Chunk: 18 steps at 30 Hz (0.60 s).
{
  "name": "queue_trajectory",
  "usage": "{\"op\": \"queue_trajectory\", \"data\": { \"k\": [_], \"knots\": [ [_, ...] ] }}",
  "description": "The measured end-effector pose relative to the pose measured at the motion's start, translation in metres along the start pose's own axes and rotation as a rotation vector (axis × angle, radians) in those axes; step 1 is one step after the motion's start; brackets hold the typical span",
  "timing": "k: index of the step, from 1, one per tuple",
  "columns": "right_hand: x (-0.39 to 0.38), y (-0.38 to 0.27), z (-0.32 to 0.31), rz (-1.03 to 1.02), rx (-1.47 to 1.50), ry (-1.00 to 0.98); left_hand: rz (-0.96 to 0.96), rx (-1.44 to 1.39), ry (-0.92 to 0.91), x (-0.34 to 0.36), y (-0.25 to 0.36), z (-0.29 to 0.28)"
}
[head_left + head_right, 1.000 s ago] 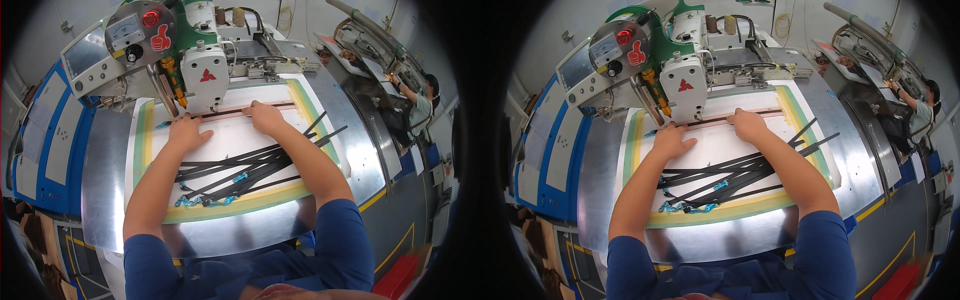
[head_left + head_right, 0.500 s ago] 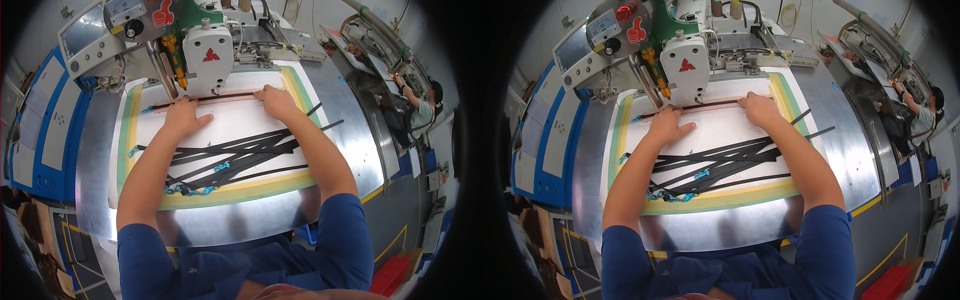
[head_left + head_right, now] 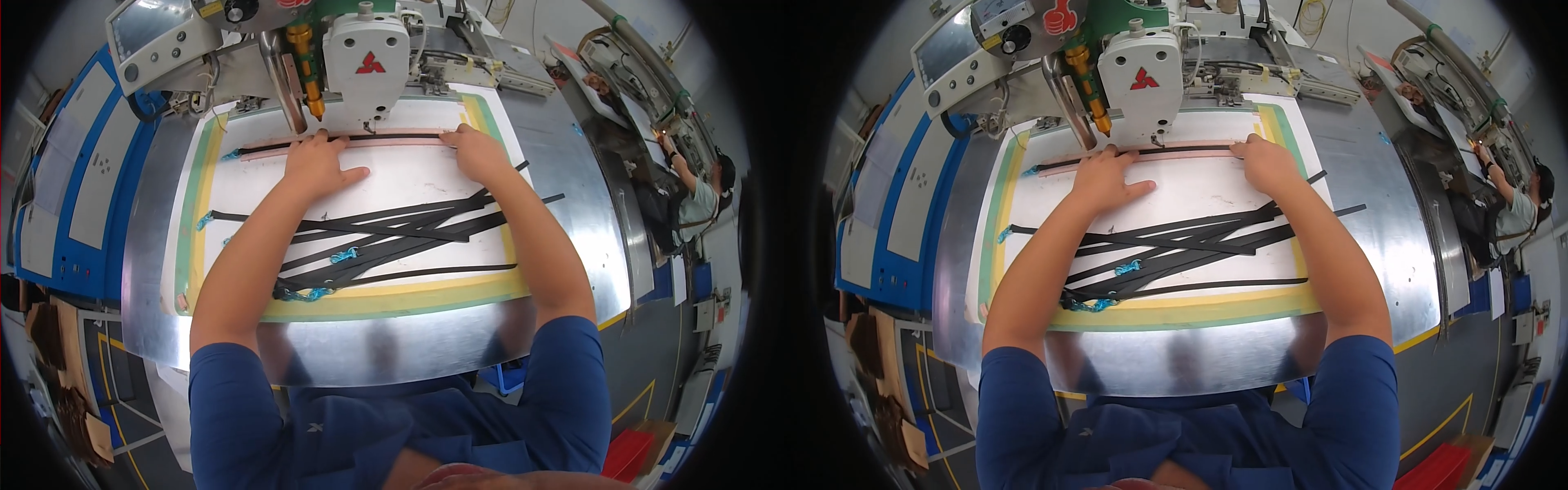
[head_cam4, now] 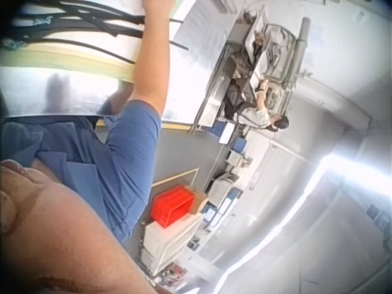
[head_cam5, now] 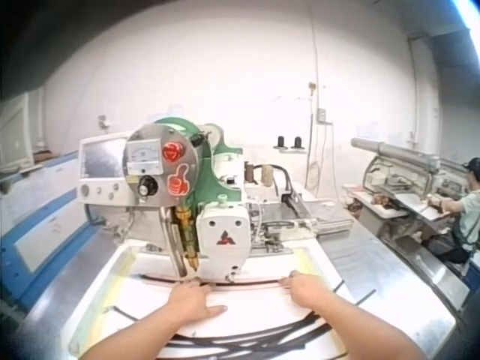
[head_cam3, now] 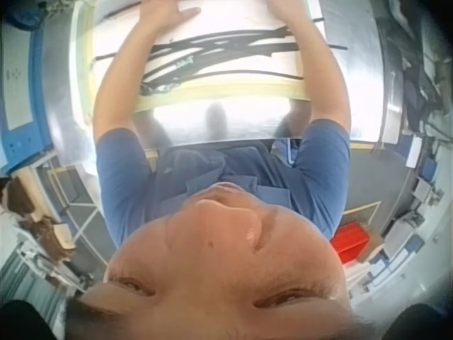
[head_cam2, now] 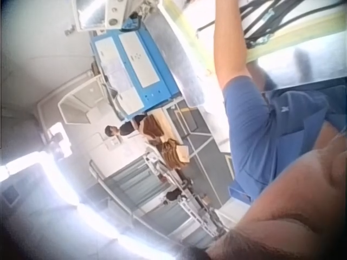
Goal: Sewing leather or fabric straps using an industrial sewing machine.
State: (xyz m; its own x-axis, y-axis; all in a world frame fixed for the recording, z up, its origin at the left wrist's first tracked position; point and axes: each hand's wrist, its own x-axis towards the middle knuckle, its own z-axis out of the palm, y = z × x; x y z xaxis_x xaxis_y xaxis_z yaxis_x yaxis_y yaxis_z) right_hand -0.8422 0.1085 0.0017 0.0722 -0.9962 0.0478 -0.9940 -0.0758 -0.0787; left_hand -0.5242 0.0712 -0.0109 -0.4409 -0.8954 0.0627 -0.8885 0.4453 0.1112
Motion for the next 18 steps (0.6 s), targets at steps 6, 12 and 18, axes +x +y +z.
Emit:
{"op": "queue_trajectory", "data": {
  "k": [6, 12, 18],
  "knots": [
    [-0.006, 0.010, 0.001, 0.015, -0.027, 0.006, -0.031, 0.015, -0.024, 0.005, 0.017, -0.001],
    [-0.007, 0.025, 0.001, -0.015, -0.042, 0.019, 0.002, -0.042, -0.056, 0.013, 0.035, 0.001],
    [-0.005, 0.028, -0.004, -0.042, -0.012, 0.008, 0.022, -0.029, -0.034, 0.024, 0.054, 0.007]
  ]
}}
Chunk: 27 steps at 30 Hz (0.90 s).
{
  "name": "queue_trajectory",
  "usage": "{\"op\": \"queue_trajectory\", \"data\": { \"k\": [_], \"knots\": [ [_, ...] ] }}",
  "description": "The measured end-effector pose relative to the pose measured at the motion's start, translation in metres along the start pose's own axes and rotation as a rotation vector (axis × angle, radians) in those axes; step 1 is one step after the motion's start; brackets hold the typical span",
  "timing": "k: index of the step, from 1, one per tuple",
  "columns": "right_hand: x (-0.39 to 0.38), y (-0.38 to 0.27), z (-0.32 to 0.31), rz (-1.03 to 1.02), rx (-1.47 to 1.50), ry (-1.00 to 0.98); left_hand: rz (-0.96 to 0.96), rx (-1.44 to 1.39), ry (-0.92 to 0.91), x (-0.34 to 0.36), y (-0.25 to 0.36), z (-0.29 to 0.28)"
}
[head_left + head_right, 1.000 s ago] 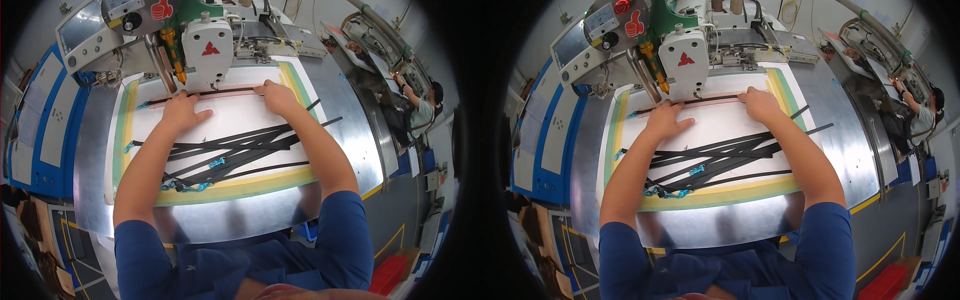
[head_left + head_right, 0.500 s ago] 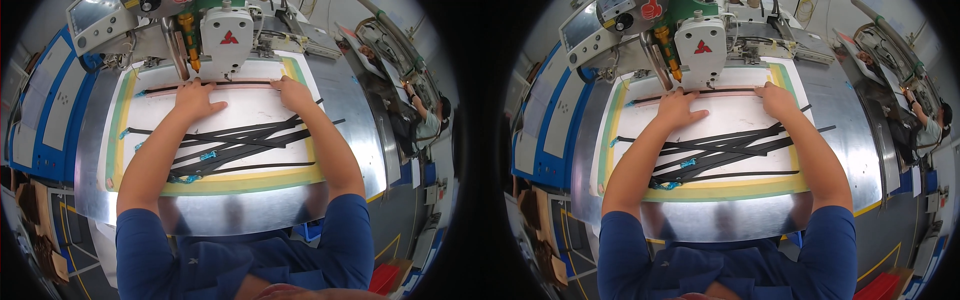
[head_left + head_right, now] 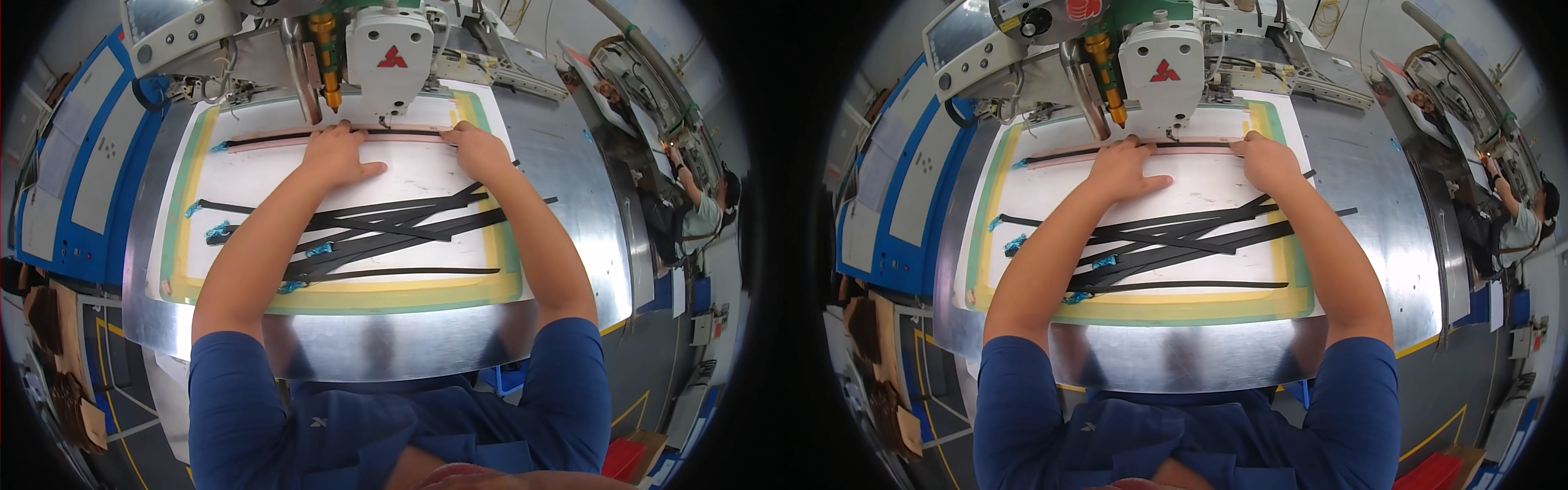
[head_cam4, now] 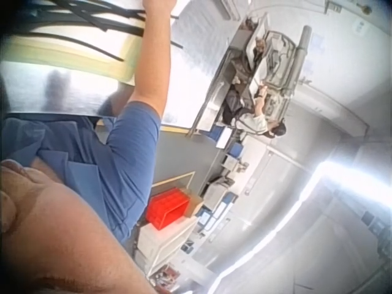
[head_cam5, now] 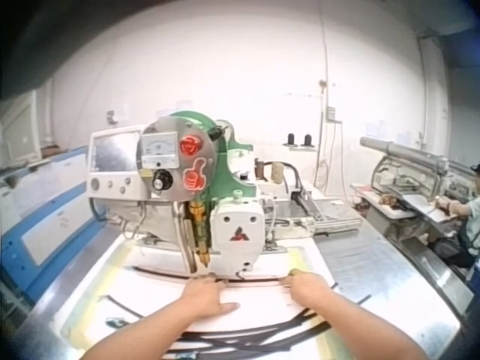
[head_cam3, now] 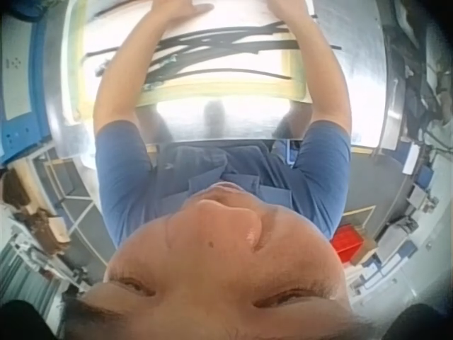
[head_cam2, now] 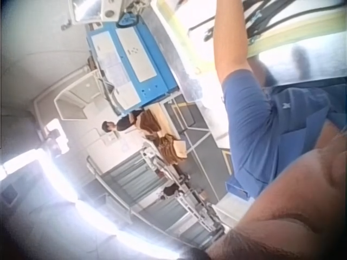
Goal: Sewing leather or fabric straps using an industrial sewing machine.
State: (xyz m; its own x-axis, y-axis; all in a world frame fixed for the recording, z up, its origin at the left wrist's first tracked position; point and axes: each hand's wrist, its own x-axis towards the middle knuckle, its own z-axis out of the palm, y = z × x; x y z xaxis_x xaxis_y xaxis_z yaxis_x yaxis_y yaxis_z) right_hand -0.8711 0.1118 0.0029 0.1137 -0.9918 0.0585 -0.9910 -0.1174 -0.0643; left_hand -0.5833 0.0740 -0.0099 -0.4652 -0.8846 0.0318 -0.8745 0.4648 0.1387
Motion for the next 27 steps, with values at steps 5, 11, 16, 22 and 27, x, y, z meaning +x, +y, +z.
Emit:
{"op": "queue_trajectory", "data": {
  "k": [5, 11, 16, 22, 27],
  "knots": [
    [0.000, 0.003, 0.001, -0.011, 0.014, 0.010, 0.033, -0.020, 0.003, 0.009, 0.017, 0.009],
    [-0.003, 0.011, -0.007, 0.010, -0.022, -0.048, 0.013, 0.027, 0.033, 0.007, 0.042, 0.003],
    [-0.003, 0.017, -0.005, -0.004, 0.001, -0.046, 0.015, -0.002, 0.006, 0.018, 0.053, 0.012],
    [-0.006, 0.019, -0.006, -0.020, -0.002, -0.050, 0.004, 0.010, -0.003, 0.021, 0.079, 0.007],
    [-0.006, 0.021, 0.003, -0.134, -0.046, -0.008, -0.039, 0.040, 0.026, 0.023, 0.096, 0.015]
  ]
}}
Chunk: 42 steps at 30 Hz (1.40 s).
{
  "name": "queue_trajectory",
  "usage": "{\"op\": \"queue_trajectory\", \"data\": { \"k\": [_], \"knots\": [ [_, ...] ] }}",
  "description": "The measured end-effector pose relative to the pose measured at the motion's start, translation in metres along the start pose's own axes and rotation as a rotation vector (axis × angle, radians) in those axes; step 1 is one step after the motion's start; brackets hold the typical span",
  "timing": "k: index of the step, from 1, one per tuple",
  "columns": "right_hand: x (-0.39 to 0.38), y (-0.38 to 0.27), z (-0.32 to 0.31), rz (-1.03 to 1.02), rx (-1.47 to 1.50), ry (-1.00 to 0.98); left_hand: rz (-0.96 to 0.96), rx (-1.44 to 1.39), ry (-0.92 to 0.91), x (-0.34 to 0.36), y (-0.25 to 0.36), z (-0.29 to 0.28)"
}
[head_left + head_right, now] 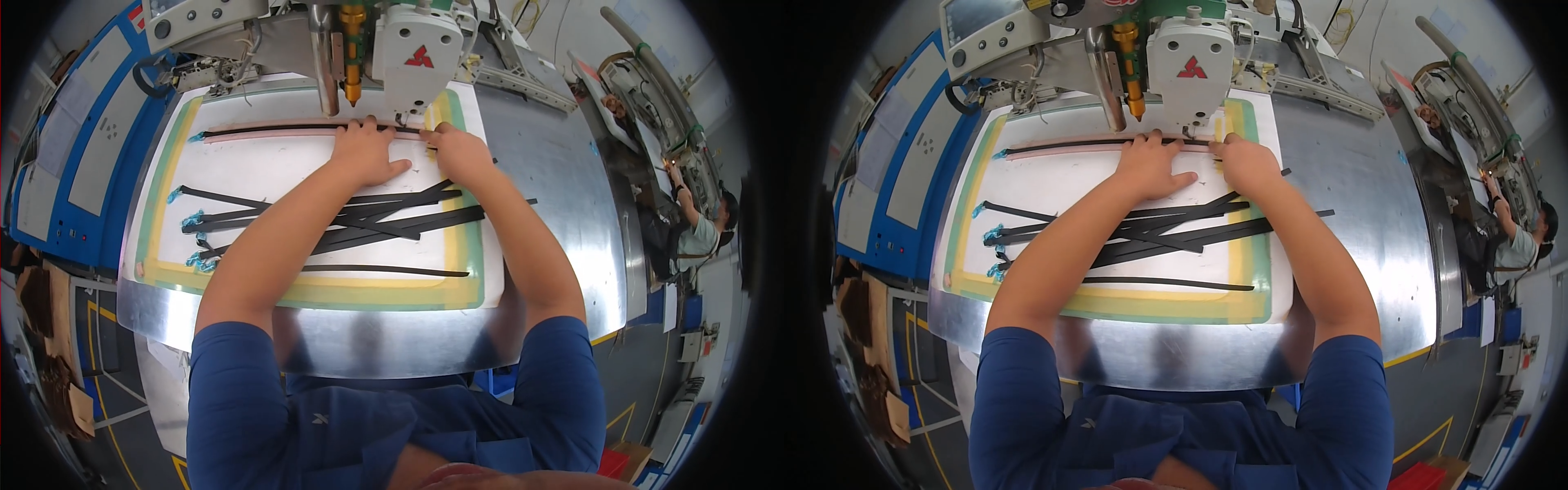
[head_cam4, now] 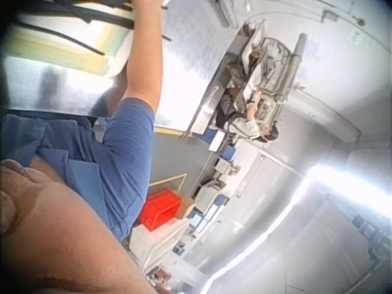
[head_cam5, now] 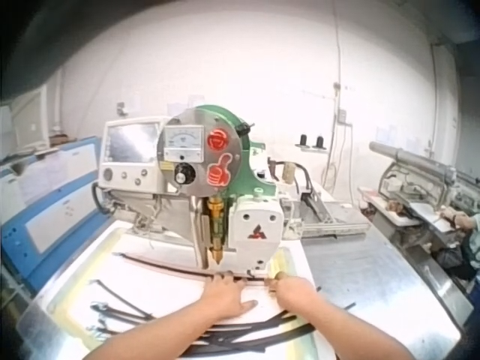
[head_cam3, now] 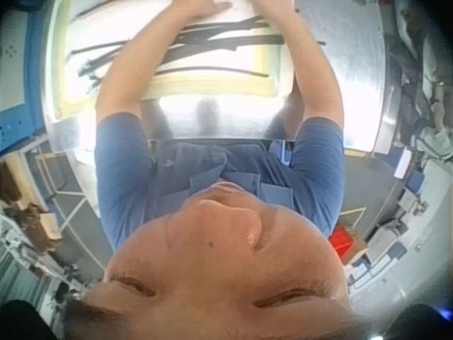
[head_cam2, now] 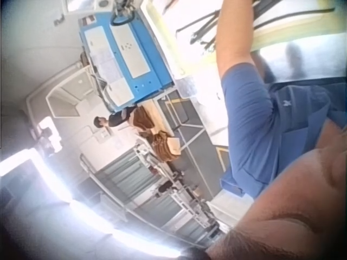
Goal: Sewing leather or fabric straps using an industrial sewing machine.
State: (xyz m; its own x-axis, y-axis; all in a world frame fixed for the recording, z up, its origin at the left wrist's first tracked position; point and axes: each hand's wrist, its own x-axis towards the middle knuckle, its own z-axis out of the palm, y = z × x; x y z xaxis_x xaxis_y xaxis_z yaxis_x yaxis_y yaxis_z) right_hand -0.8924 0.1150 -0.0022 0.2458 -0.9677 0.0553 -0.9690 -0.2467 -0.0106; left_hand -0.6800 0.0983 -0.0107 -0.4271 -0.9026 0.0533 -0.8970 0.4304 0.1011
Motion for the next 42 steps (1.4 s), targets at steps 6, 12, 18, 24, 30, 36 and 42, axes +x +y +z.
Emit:
{"op": "queue_trajectory", "data": {
  "k": [6, 12, 18, 24, 30, 36, 42],
  "knots": [
    [-0.001, 0.006, 0.006, -0.025, 0.072, 0.028, 0.006, 0.003, 0.005, 0.007, 0.014, 0.005],
    [-0.004, -0.001, 0.014, -0.077, 0.138, 0.106, 0.035, -0.015, 0.025, 0.009, 0.019, 0.005],
    [-0.001, -0.009, 0.010, -0.009, 0.101, 0.052, 0.067, -0.027, 0.095, -0.003, 0.006, 0.016],
    [0.002, -0.015, 0.012, -0.011, 0.059, 0.051, -0.032, 0.114, 0.010, -0.035, -0.095, -0.008],
    [0.004, -0.017, 0.006, 0.018, 0.055, 0.005, -0.200, 0.148, 0.060, -0.073, -0.219, -0.020],
    [0.010, -0.024, 0.002, 0.133, 0.046, -0.076, -0.036, 0.158, 0.220, -0.104, -0.297, -0.001],
    [0.019, -0.047, 0.002, 0.246, 0.287, 0.136, -0.048, 0.092, 0.197, -0.100, -0.292, 0.001]
  ]
}}
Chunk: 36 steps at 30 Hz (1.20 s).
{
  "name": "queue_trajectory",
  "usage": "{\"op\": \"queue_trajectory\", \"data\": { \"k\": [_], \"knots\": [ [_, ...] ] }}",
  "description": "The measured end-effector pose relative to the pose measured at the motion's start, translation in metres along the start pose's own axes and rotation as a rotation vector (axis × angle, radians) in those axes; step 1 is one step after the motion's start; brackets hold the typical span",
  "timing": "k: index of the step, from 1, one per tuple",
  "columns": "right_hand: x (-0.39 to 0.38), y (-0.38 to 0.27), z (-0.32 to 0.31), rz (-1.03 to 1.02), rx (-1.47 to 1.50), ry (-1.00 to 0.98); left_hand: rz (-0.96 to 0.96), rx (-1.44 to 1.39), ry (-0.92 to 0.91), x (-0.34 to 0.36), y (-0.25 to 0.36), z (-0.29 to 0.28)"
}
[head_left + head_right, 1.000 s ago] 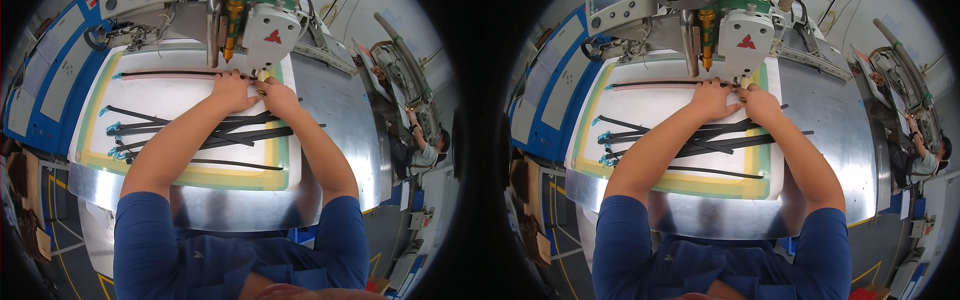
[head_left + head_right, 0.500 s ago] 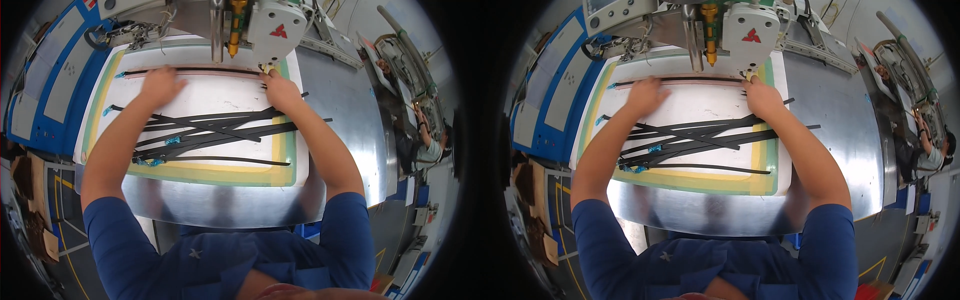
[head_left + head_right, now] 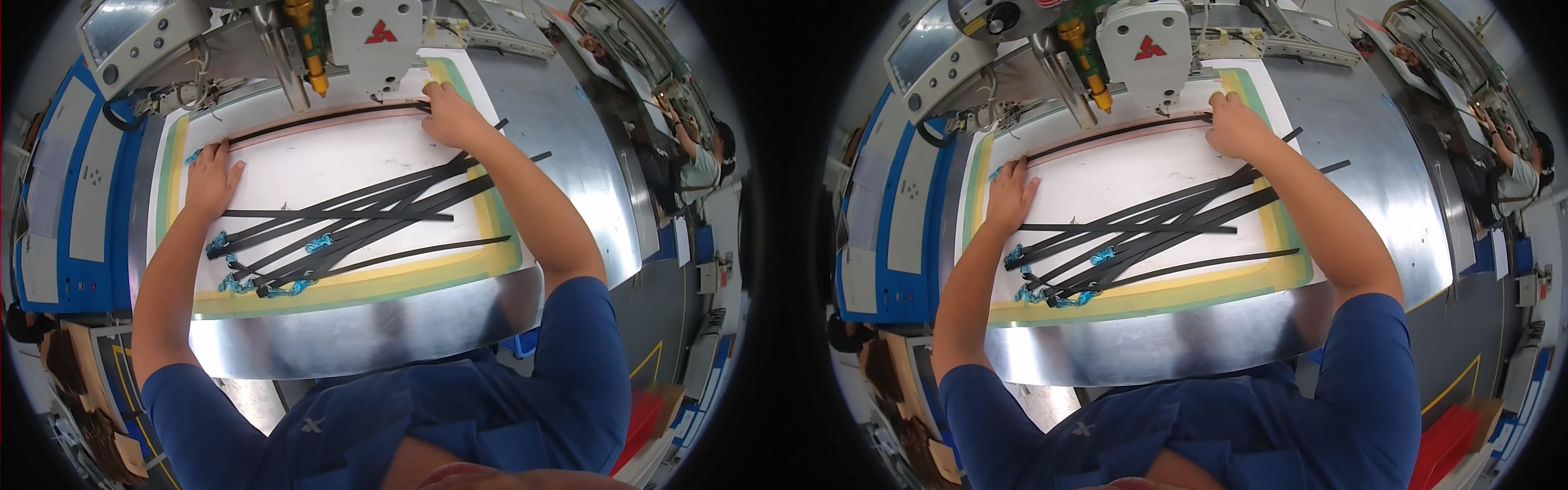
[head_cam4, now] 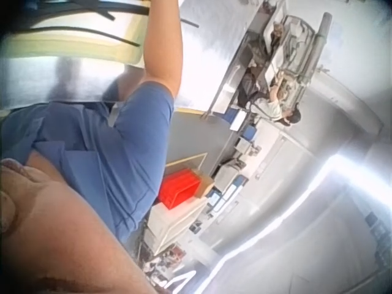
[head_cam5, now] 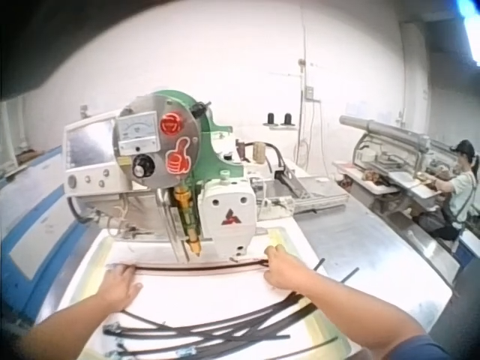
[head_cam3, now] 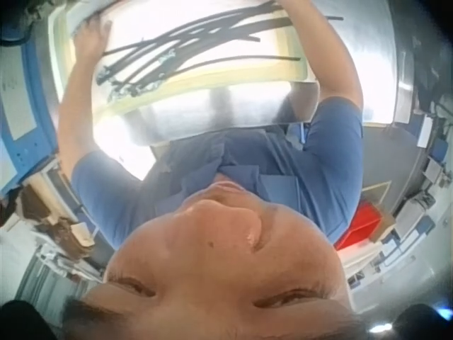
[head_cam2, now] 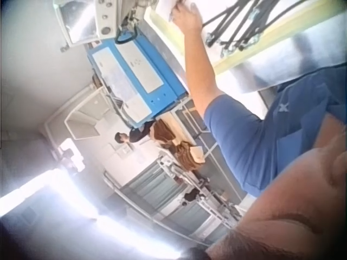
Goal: Sewing leather or fabric straps using an industrial sewing machine.
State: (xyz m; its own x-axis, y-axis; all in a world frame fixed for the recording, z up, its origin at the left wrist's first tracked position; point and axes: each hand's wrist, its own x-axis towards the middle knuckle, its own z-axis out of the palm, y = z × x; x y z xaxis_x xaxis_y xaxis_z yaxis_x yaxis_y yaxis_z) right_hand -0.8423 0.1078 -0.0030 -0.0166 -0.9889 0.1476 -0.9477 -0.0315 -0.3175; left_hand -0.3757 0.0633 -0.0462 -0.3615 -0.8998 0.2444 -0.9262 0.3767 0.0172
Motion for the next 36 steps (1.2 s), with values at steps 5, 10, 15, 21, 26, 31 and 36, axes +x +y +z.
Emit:
{"op": "queue_trajectory", "data": {
  "k": [5, 10, 15, 21, 26, 31, 36],
  "knots": [
    [0.014, 0.007, 0.016, -0.040, 0.005, -0.020, 0.001, 0.012, 0.040, -0.002, -0.004, 0.003],
    [0.017, 0.007, 0.020, -0.030, -0.006, -0.027, 0.000, 0.013, 0.044, -0.001, -0.003, 0.001],
    [0.012, 0.010, 0.020, -0.006, 0.099, 0.152, -0.014, 0.024, 0.053, -0.001, -0.003, 0.002],
    [-0.007, 0.014, 0.018, -0.106, 0.007, 0.001, -0.035, 0.025, 0.064, -0.004, 0.002, 0.003],
    [-0.001, 0.020, 0.011, -0.145, -0.057, -0.054, 0.000, 0.021, 0.099, -0.004, -0.002, 0.005],
    [-0.022, 0.017, -0.015, -0.339, 0.082, -0.250, -0.032, -0.052, 0.093, 0.000, -0.004, 0.013],
    [-0.116, -0.062, -0.032, -0.535, 0.089, -0.517, -0.055, -0.068, 0.079, -0.003, -0.009, 0.019]
  ]
}}
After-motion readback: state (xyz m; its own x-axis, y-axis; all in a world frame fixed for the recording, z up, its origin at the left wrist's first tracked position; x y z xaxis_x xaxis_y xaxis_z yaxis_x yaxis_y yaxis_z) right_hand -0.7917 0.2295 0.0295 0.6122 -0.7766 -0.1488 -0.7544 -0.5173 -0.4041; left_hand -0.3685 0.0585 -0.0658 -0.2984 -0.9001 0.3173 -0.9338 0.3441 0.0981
